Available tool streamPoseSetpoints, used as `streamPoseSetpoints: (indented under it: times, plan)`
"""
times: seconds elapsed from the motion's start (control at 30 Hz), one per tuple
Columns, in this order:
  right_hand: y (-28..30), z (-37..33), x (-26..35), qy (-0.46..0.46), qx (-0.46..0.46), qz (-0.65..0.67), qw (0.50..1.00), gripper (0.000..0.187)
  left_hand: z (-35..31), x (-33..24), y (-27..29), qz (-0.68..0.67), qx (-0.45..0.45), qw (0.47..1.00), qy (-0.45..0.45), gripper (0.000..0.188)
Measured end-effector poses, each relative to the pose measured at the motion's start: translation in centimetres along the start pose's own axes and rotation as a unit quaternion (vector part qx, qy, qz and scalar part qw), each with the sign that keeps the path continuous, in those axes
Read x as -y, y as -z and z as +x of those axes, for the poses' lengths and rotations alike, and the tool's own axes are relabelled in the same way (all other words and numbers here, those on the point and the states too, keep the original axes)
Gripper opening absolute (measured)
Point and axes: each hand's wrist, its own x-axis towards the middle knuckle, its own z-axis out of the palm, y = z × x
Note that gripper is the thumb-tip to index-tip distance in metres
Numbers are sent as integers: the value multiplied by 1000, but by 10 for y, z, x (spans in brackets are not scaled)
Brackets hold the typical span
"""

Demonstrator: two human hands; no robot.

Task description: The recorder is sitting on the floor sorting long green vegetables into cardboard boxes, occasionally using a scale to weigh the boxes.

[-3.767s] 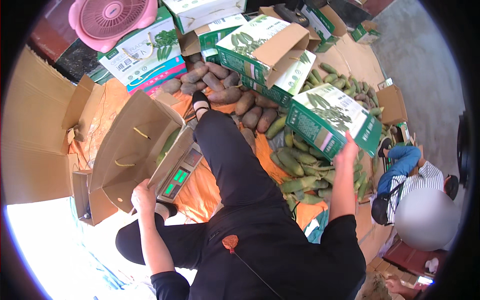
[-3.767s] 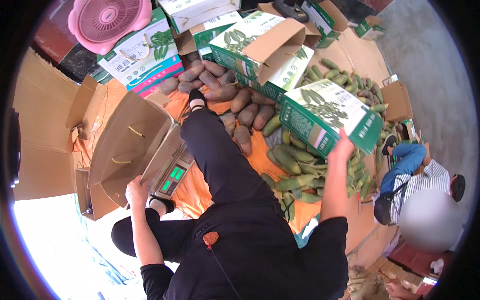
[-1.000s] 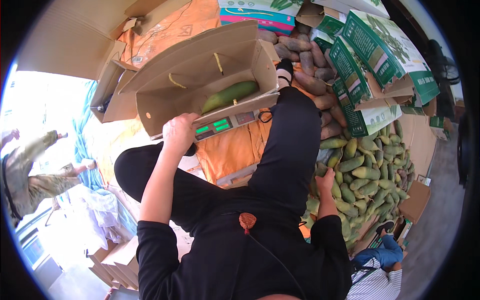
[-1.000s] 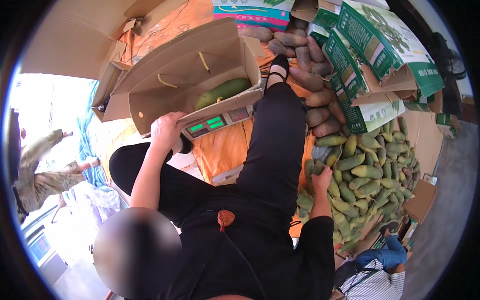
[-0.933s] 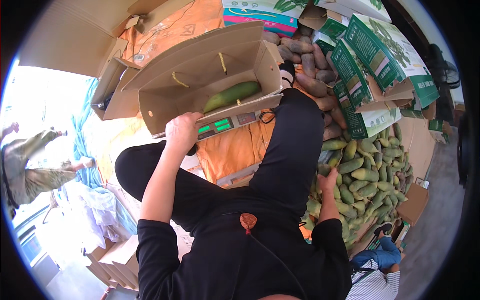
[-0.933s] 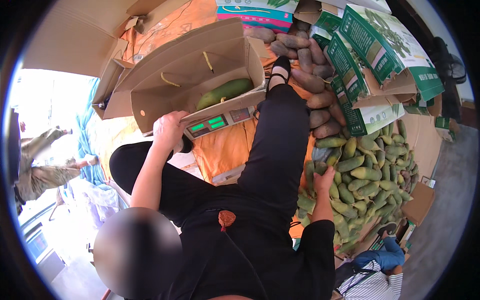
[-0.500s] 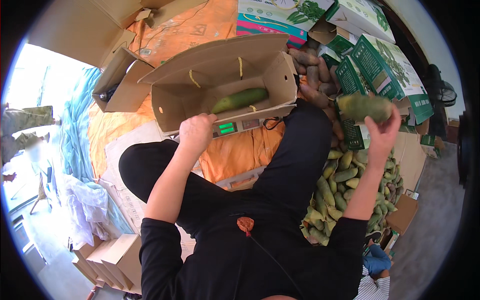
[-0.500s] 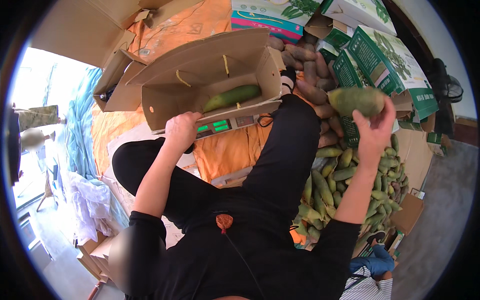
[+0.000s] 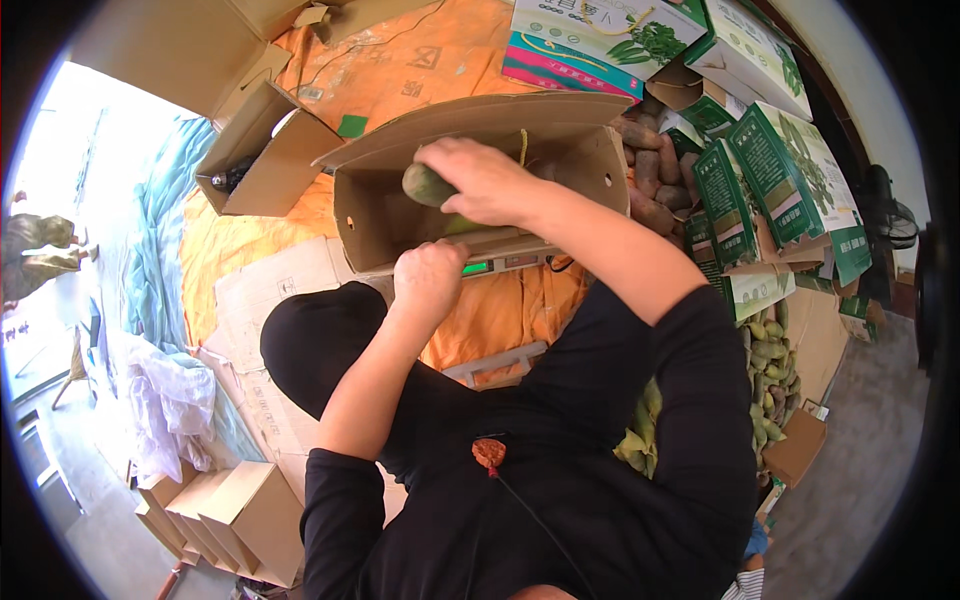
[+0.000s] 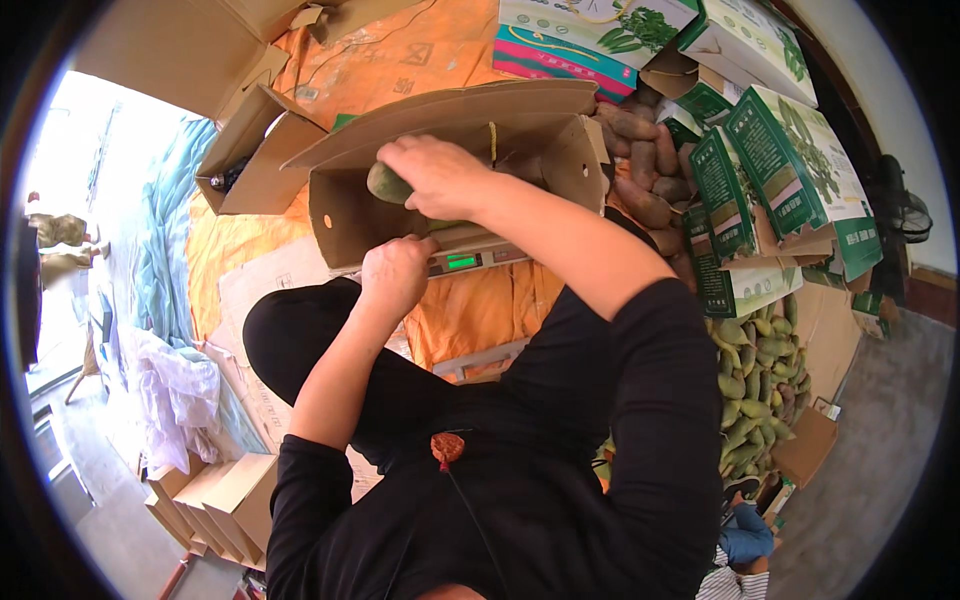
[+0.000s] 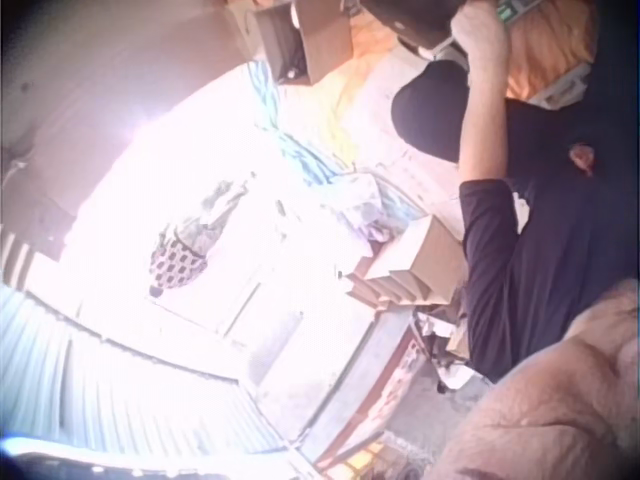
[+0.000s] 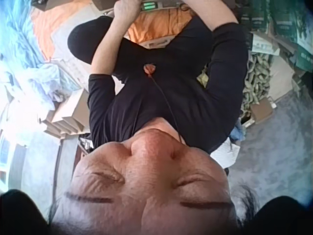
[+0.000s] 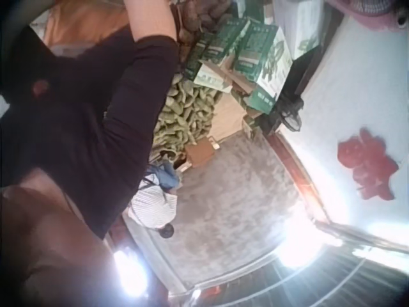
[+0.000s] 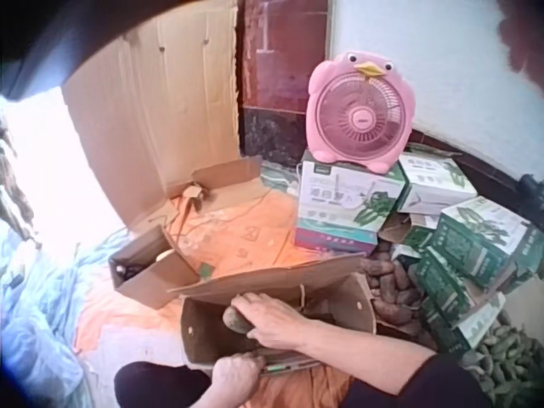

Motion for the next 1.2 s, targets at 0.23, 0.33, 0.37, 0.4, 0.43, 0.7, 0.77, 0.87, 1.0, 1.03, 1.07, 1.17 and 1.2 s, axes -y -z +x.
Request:
streamPoseSetpoints:
  times: [0.23, 0.33, 0.37, 0.4, 0.43, 0.7, 0.77, 0.87, 1.0, 1.03, 1.07, 1.17, 1.2]
  plan:
    - [-89, 40, -33, -64, 127, -123, 982, 49, 0, 0, 0, -13, -12, 1000, -14, 11]
    - [-97, 35, -42, -103, 110, -112, 982, 49, 2, -3, 1, -18, -13, 1000, -18, 11]
    - [-88, 35, -35, -112, 89, -78, 987, 48, 1, -1, 0, -16, -14, 1000, -12, 12]
    - [-74, 35, -27, -122, 65, -46, 989, 47, 1, -1, 2, -10, 0, 1000, -6, 13]
    - [-59, 33, -23, -131, 63, -47, 988, 47, 2, -1, 3, -12, 3, 1000, -14, 13]
    - [109, -70, -3, -63, -103, 166, 979, 33, 1, -3, 8, 2, -36, 999, 5, 11]
    - [121, -118, -26, -112, -229, 214, 943, 33, 0, 0, 5, 6, -28, 1000, 12, 13]
    - [113, -215, -66, -244, -295, 140, 913, 29, 5, -11, 11, -6, -3, 1000, 20, 23]
    - [28, -343, -124, -444, -242, 19, 862, 28, 4, -17, 16, -26, -9, 999, 21, 22]
    - [1, -375, -131, -485, -216, -16, 847, 27, 5, -20, 18, -25, -6, 1000, 18, 22]
    - [-28, -401, -141, -530, -154, -36, 833, 27, 5, -22, 20, -33, 3, 999, 31, 22]
    - [-116, -489, -163, -600, 52, -75, 795, 30, 9, -23, 16, -42, 12, 998, 34, 21]
    - [-146, -513, -162, -621, 10, -59, 781, 32, 8, -22, 15, -43, 8, 999, 32, 20]
